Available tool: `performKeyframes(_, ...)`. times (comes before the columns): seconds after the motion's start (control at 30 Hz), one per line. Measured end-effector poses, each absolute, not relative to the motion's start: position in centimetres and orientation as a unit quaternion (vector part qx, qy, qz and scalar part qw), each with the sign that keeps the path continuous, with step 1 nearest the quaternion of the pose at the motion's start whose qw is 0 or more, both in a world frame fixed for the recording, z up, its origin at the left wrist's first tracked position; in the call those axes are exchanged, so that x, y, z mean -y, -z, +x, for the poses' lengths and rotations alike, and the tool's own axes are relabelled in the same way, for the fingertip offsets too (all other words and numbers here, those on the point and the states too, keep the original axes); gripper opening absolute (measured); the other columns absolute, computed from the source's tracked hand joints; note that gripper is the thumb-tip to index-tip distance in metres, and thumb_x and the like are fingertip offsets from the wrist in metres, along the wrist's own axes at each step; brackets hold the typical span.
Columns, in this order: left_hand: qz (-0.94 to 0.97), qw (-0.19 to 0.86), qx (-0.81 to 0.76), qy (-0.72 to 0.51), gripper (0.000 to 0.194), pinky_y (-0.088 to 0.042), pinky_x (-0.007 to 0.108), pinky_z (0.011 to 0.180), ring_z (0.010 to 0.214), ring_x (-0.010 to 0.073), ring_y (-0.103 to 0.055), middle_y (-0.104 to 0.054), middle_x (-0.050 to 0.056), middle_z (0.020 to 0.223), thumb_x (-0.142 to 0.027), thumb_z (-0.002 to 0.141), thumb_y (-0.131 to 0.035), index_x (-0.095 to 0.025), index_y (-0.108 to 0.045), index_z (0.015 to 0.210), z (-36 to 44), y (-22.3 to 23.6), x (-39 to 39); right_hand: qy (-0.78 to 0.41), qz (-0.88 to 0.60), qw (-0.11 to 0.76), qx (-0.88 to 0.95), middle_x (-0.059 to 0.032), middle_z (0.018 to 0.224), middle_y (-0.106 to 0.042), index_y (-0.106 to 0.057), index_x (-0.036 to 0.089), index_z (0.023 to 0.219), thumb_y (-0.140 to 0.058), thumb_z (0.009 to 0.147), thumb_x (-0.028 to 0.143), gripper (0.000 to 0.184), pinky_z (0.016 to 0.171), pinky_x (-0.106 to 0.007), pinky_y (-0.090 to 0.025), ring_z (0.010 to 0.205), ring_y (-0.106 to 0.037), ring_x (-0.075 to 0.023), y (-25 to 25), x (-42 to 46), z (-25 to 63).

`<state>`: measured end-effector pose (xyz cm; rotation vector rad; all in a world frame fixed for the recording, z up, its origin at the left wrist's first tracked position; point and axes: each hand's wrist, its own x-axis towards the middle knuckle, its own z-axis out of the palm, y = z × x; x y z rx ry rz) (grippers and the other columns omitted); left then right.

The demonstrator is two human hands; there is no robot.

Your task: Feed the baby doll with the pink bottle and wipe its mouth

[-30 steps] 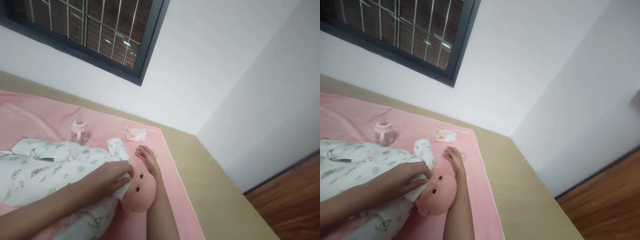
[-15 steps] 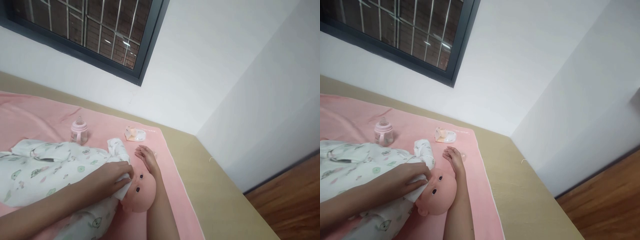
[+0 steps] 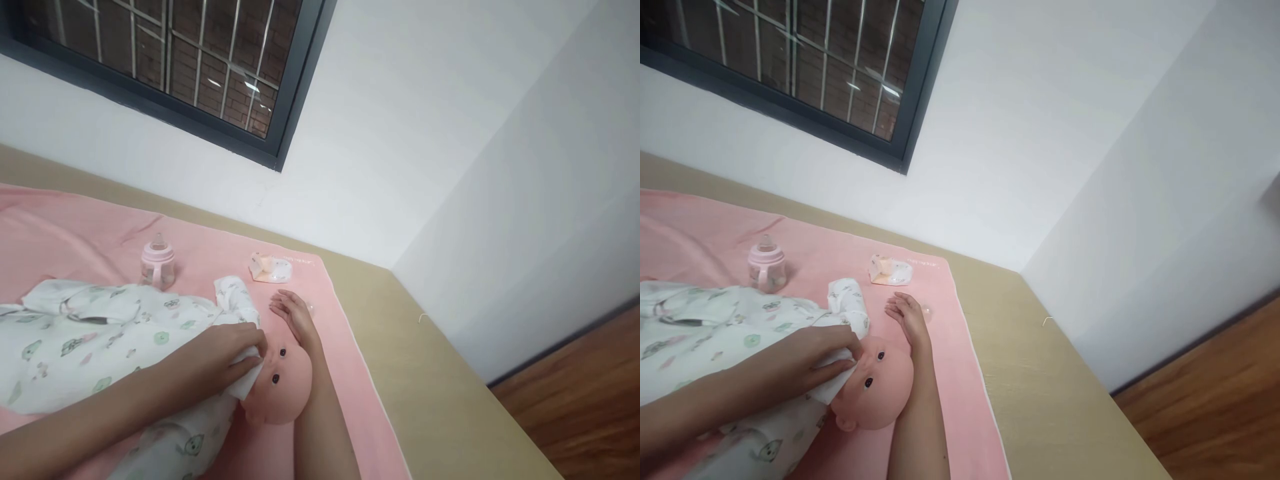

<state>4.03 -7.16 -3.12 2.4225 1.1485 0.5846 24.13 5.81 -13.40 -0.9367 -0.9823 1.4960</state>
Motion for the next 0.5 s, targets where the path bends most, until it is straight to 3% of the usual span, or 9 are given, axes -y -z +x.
performKeyframes(0.5,0.868,0.186,-0.408,-0.213,0.023,-0.038,0.026,0.065,0.067,0.0175,-0.054,-0.061,-0.001,0.075,-0.021,0.082,-0.039,-0.021,-0.062,0.081,4.02,3.14,7.08,-0.626,-0.394,0.532,0.413,-0.0078,0.088,-0.067,-0.06,0.014,0.095,-0.075,0.062,0.034,0.042,0.089,-0.037,-0.05,0.079,-0.065,-0.0161,13.37,-5.8,24.1)
